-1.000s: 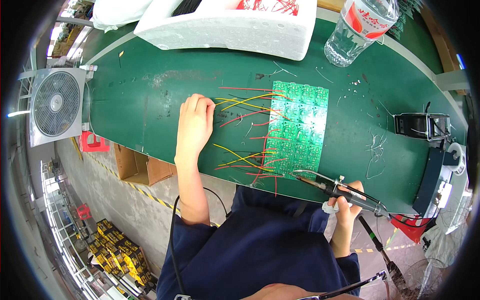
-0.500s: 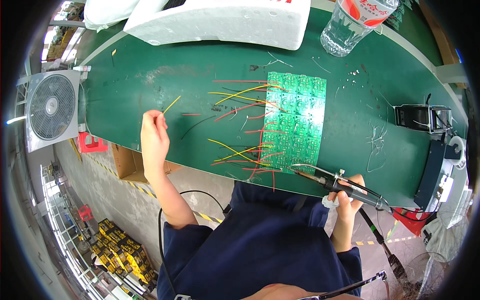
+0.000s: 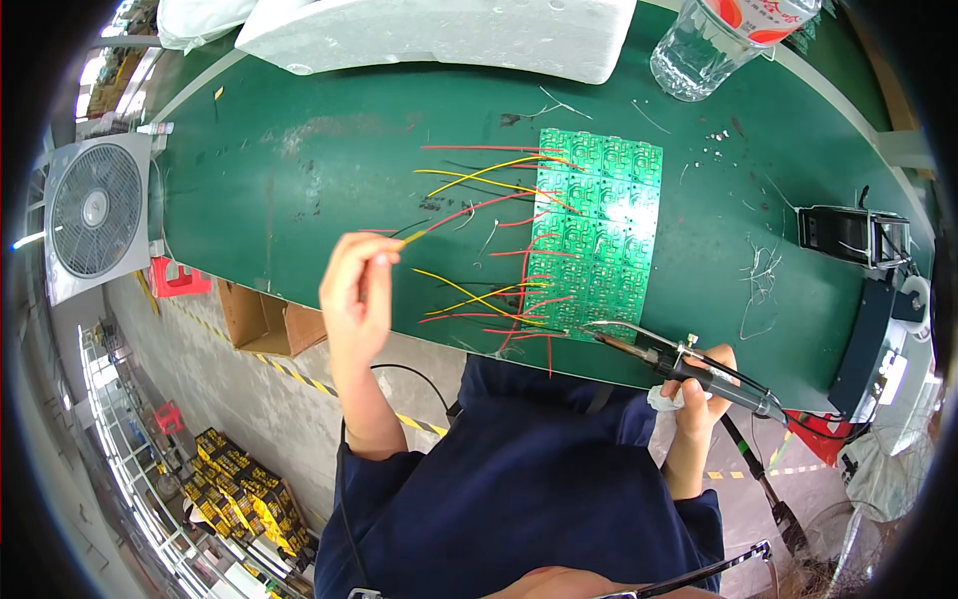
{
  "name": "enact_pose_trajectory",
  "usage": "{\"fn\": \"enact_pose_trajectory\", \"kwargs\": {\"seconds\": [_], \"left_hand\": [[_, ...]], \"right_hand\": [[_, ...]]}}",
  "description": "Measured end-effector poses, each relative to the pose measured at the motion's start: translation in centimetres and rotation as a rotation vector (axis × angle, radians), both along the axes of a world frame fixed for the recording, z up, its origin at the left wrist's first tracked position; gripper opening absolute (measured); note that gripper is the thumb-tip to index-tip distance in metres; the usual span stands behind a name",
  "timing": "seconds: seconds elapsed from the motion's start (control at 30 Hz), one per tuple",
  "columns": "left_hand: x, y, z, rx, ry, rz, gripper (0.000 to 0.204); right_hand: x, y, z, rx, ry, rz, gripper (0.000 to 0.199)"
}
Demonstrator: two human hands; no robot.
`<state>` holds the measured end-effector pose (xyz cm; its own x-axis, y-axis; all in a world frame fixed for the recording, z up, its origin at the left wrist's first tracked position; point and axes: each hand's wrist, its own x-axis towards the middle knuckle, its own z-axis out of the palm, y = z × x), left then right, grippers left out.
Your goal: The person picks up wires from a foam tray, aligns them on a circuit board, and solders them to the board using a soldering iron.
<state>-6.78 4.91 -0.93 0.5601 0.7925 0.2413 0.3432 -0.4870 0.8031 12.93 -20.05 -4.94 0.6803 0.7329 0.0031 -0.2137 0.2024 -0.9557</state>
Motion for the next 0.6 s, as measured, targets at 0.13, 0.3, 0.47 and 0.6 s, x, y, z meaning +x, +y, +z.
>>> {"fn": "enact_pose_trajectory", "kwargs": {"seconds": [0.13,0.3,0.47,0.6], "left_hand": [[0.7,-1.4,0.1,-0.038,0.027,-0.041,0.012],[1.2,-2.3,0.7,-0.018,0.026,-0.062,0.012],[1.6,-3.4,1.3,0.073,0.069,-0.162,0.013],[2.5,-4.9,0.6,0.186,0.068,-0.27,0.017]], "right_hand": [[0.0,-0.2,0.0,-0.029,0.006,-0.012,0.02],[0.0,-0.1,-0.1,-0.011,-0.026,-0.005,0.019],[-0.1,-0.1,0.2,-0.031,-0.024,-0.013,0.019],[0.0,0.0,0.1,-0.02,-0.02,0.001,0.02]]}}
